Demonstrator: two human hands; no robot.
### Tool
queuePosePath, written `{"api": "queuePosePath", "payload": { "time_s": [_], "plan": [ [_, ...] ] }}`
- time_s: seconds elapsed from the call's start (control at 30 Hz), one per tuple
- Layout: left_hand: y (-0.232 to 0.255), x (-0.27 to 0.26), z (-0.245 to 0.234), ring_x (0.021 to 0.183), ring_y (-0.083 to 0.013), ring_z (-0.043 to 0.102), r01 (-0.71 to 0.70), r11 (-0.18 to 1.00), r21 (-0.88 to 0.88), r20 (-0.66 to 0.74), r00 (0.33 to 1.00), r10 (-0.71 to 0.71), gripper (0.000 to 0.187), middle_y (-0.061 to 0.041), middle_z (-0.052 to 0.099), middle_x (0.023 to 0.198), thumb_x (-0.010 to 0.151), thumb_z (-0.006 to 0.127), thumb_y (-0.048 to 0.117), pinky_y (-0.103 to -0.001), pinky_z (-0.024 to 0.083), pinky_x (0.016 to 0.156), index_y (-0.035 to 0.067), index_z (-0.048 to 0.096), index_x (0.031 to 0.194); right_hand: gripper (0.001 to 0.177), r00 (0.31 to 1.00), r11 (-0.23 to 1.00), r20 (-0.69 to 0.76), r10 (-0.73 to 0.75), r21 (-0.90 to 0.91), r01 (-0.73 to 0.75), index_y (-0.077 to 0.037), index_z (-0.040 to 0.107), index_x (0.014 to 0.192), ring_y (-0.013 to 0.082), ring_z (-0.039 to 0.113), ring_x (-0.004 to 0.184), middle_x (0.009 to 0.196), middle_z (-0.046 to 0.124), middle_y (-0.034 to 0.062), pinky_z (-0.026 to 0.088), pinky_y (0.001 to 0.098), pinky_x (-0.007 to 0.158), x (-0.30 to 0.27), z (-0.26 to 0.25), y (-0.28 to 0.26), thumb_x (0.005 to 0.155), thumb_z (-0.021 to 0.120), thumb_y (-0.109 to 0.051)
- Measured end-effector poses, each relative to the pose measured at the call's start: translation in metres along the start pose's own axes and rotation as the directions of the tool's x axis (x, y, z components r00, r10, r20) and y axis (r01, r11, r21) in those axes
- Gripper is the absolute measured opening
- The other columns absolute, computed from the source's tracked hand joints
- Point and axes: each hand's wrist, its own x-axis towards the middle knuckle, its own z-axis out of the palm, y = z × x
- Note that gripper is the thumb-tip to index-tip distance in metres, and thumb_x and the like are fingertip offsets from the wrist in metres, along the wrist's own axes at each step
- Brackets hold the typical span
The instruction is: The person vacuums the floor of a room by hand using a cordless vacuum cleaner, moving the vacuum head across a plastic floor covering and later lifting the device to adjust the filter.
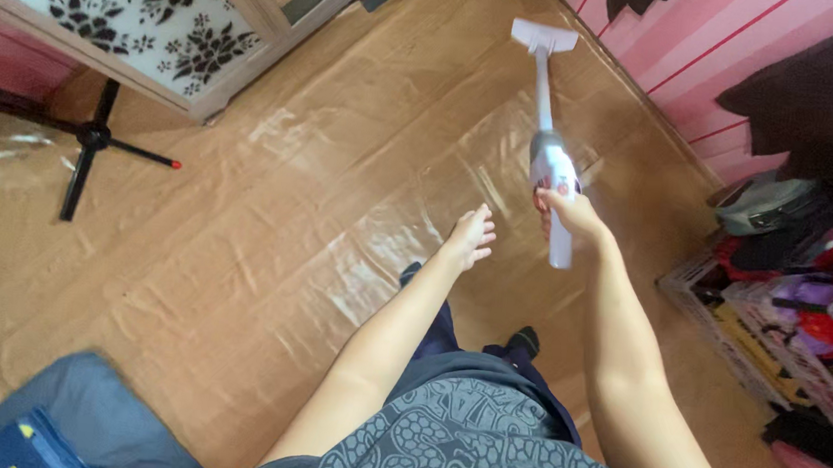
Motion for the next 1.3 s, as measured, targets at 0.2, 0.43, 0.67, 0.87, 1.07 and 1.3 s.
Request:
{"api": "queuePosePath", "payload": {
  "time_s": [0.2, 0.43, 0.67, 0.87, 1.07, 1.3],
  "plan": [
    [0.049, 0.009, -0.054, 0.145, -0.0352, 0.041, 0.034, 0.999, 0.024, 0.028, 0.999, -0.034, 0.067, -0.015, 0.039, 0.161, 0.101, 0.044, 0.055, -0.059, 0.035, 0.115, 0.014, 0.038, 0.154, 0.029, 0.990, 0.991, 0.052, -0.134, 0.013, 0.134, -0.014, 0.056, 0.083, 0.0101, 0.048, 0.055, 0.067, 0.049, -0.0037, 0.040, 0.0291, 0.050, -0.002, 0.076, -0.024, 0.092, 0.073, -0.036],
    [0.074, 0.020, -0.080, 0.142, -0.0335, 0.046, 0.061, 0.997, 0.048, 0.066, 0.996, -0.064, 0.067, -0.015, 0.043, 0.159, 0.101, 0.044, 0.055, -0.058, 0.037, 0.113, 0.013, 0.040, 0.153, 0.029, 0.988, 0.985, -0.099, 0.120, -0.110, -0.131, -0.008, 0.061, 0.089, 0.0176, 0.051, 0.049, 0.063, 0.054, 0.0036, 0.041, 0.0345, 0.044, -0.116, 0.097, -0.018, 0.083, 0.076, -0.033],
    [0.080, 0.028, -0.082, 0.142, -0.0328, 0.046, 0.087, 0.996, -0.002, 0.078, 0.993, -0.086, 0.068, -0.014, 0.043, 0.159, 0.100, 0.043, 0.056, -0.058, 0.038, 0.113, 0.014, 0.039, 0.154, 0.026, 0.989, 0.991, -0.103, 0.101, -0.077, -0.109, -0.006, 0.061, 0.088, 0.0149, 0.047, 0.047, 0.061, 0.051, 0.0019, 0.038, 0.0330, 0.042, -0.074, 0.109, -0.058, 0.086, 0.075, -0.028],
    [0.097, 0.038, -0.106, 0.146, -0.0349, 0.040, 0.006, 0.996, -0.089, 0.033, 0.999, -0.003, 0.070, -0.015, 0.036, 0.162, 0.102, 0.044, 0.055, -0.059, 0.033, 0.115, 0.012, 0.036, 0.157, 0.021, 0.995, 0.986, -0.096, 0.020, -0.164, -0.036, -0.010, 0.062, 0.084, 0.0156, 0.050, 0.048, 0.061, 0.053, 0.0023, 0.040, 0.0330, 0.045, 0.041, 0.106, -0.109, 0.086, 0.072, -0.028],
    [0.113, 0.048, -0.128, 0.146, -0.0365, 0.042, 0.006, 0.981, -0.193, -0.090, 0.996, -0.023, 0.071, -0.017, 0.039, 0.162, 0.101, 0.044, 0.055, -0.059, 0.036, 0.115, 0.011, 0.037, 0.156, 0.020, 0.998, 0.996, 0.046, 0.036, -0.077, -0.032, -0.011, 0.058, 0.082, 0.0147, 0.049, 0.050, 0.063, 0.050, 0.0006, 0.043, 0.0333, 0.046, 0.133, 0.092, -0.138, 0.090, 0.068, -0.027],
    [0.148, 0.075, -0.095, 0.144, -0.0341, 0.045, -0.034, 0.963, -0.267, -0.125, 0.992, 0.000, 0.067, -0.016, 0.043, 0.159, 0.100, 0.043, 0.053, -0.058, 0.037, 0.112, 0.013, 0.041, 0.153, 0.015, 0.997, 0.988, 0.071, 0.004, -0.156, 0.007, -0.011, 0.062, 0.089, 0.0140, 0.048, 0.049, 0.064, 0.052, 0.0000, 0.041, 0.0330, 0.044, 0.073, 0.085, -0.160, 0.089, 0.064, -0.027]
  ]
}}
